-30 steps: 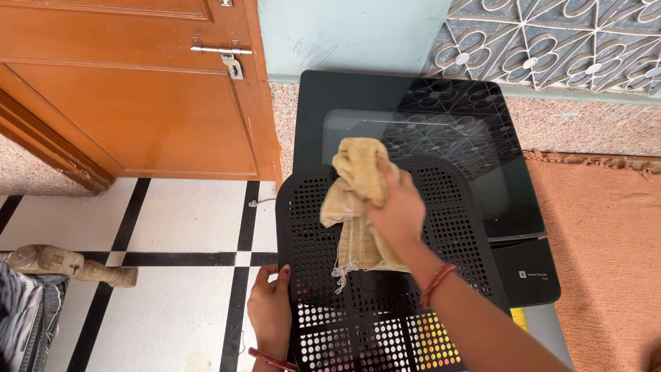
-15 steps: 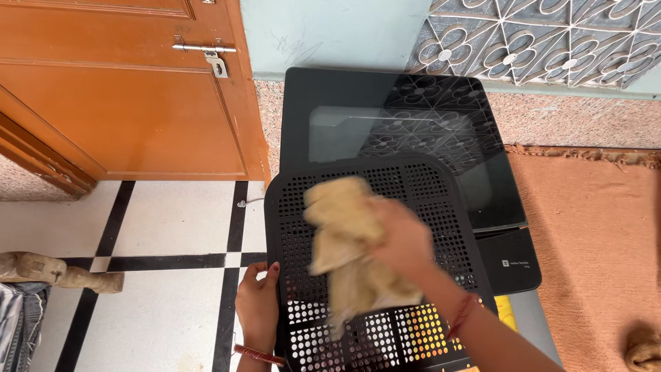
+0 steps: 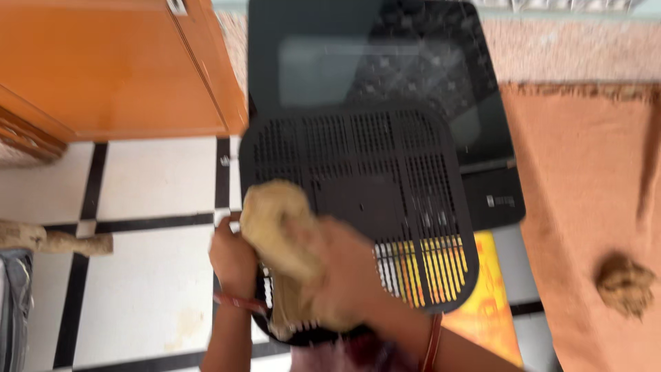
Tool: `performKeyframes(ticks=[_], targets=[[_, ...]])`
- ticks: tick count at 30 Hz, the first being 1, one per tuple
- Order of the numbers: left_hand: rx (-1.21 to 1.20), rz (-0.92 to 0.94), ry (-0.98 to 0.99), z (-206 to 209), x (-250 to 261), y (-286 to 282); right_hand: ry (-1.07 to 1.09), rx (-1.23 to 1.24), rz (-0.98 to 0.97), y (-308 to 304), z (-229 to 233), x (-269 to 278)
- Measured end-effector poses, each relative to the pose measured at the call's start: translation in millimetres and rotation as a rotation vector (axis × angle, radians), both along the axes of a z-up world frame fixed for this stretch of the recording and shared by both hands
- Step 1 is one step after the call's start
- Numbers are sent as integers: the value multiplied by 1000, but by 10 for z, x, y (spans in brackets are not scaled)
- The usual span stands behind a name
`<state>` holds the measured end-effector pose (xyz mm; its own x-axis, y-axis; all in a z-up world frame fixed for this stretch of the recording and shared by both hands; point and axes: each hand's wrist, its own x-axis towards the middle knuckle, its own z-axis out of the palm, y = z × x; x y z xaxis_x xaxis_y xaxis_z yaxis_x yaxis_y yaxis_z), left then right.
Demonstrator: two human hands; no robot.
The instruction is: The person wipes the interior and exterior surfaces of a black plastic basket using a beige cloth. They rotate and flip the basket to clean all sides, including the bottom and the rim, while standing in a room with a microwave and a door in the background.
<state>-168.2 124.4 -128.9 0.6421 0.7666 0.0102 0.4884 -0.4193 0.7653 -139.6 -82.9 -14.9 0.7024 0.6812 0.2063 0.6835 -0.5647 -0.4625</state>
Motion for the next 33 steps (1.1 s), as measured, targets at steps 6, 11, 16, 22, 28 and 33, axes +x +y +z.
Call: performKeyframes(ticks=[6, 11, 16, 22, 28, 33], targets=[[-37, 41, 76, 307, 133, -87, -91, 60, -462, -1091, -58, 588], [-73, 91, 131, 334, 127, -168, -40, 46, -600, -1294, -7, 425], [-85, 112, 97, 214, 122, -150, 402, 309, -279, -561, -22, -288], [115, 88, 42, 43, 162, -67, -167, 156, -68, -766, -111, -399], [69, 100, 67, 102, 215, -114, 39, 92, -716, -1463, -45, -1], [53, 87, 61, 16, 256, -73, 256, 64, -641, -1079, 22, -303]])
